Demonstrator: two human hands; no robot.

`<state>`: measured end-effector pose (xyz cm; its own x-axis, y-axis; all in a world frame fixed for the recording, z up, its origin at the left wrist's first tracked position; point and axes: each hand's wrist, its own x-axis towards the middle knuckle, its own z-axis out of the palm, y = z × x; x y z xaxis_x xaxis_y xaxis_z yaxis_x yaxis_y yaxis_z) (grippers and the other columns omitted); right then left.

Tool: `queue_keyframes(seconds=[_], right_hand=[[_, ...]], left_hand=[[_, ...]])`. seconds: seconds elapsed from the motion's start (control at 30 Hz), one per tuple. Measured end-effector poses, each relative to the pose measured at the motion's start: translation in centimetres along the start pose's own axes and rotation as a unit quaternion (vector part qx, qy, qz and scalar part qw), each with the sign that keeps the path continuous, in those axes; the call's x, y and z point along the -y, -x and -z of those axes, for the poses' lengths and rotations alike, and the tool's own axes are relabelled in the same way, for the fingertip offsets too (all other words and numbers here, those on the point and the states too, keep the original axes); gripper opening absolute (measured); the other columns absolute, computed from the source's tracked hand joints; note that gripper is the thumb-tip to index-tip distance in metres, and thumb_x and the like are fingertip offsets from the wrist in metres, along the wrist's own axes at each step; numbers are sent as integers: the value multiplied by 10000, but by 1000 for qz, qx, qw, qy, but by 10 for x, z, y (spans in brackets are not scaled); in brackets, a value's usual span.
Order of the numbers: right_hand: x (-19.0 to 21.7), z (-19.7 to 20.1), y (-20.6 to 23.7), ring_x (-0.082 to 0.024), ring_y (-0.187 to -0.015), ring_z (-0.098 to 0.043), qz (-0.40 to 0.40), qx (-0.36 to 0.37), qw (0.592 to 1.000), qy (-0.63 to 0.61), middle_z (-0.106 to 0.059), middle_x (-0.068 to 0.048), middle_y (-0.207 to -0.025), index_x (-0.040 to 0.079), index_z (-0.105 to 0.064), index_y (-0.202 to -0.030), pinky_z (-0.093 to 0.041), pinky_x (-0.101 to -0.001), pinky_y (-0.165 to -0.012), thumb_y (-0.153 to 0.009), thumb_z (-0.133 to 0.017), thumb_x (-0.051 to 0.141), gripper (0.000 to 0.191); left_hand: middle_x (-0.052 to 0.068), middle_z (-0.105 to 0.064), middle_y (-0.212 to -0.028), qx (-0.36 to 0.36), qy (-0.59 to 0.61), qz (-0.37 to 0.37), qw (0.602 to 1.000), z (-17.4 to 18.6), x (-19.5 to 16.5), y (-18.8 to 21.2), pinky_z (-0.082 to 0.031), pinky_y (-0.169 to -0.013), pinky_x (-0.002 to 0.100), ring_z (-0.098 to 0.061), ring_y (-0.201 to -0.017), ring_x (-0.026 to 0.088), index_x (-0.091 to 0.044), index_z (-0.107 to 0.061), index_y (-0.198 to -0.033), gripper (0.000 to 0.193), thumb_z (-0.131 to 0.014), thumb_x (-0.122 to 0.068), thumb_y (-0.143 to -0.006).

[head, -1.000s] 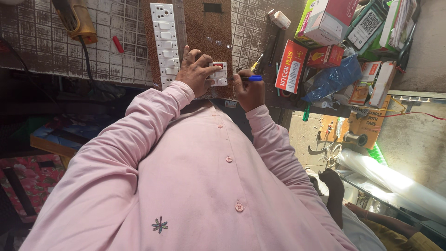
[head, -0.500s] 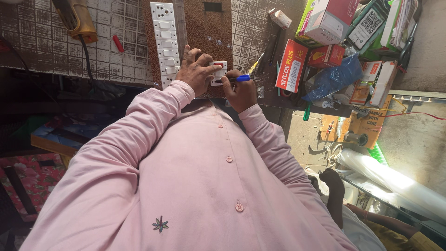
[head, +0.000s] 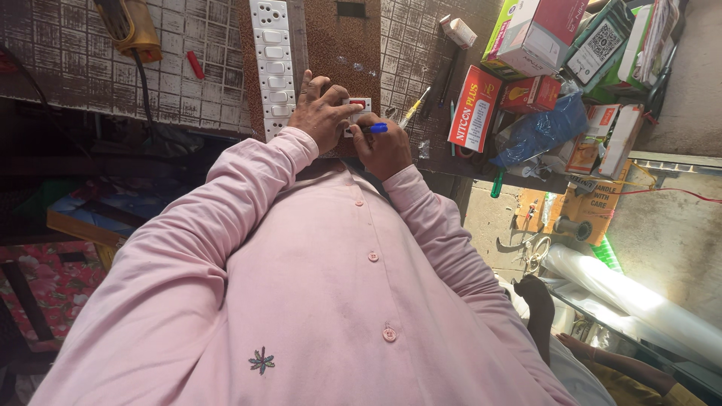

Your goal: The person arranges multiple white electrical sockets on a brown board, uses a ruler and pen to mark positions, and then uses a screwdriver to secure the sockets to the board.

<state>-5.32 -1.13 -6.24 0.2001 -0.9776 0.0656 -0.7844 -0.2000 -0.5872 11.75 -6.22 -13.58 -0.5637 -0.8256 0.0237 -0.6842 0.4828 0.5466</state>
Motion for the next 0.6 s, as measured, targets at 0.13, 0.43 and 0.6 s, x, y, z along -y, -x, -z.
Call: queue_keyframes(seconds=[0.13, 0.43, 0.6], right_hand=[[0, -1, 0, -316, -723, -703, -1, 0, 1000, 6, -704, -136, -804, 67, -698, -996, -551, -438, -654, -964, -722, 224, 162], [-35, 16, 11, -133, -542, -645, -99, -109, 987, -60, -663, -60, -642, 23, -692, -949, -467, -297, -503, -977, -722, 126, 112], [-46, 14, 17, -113, -597, -675, -86, -111, 985, -102, -677, -56, -681, 21, -680, -975, -503, -273, -536, -991, -707, 128, 112]], left_hand=[[34, -538, -1392, 1, -5, -1, 1000, 0, -1, 0, 4, -1256, 606, -310, -1428, 381, -356, -694, -1329, 465, -739, -221, -886], [25, -540, -1373, 5, -12, -1, 1000, -2, 0, 0, 4, -1254, 605, -318, -1422, 373, -375, -695, -1316, 468, -754, -218, -879], [15, -542, -1378, 0, -21, -5, 1000, -3, 1, 1, 3, -1265, 599, -324, -1429, 363, -377, -693, -1327, 481, -760, -219, -877]])
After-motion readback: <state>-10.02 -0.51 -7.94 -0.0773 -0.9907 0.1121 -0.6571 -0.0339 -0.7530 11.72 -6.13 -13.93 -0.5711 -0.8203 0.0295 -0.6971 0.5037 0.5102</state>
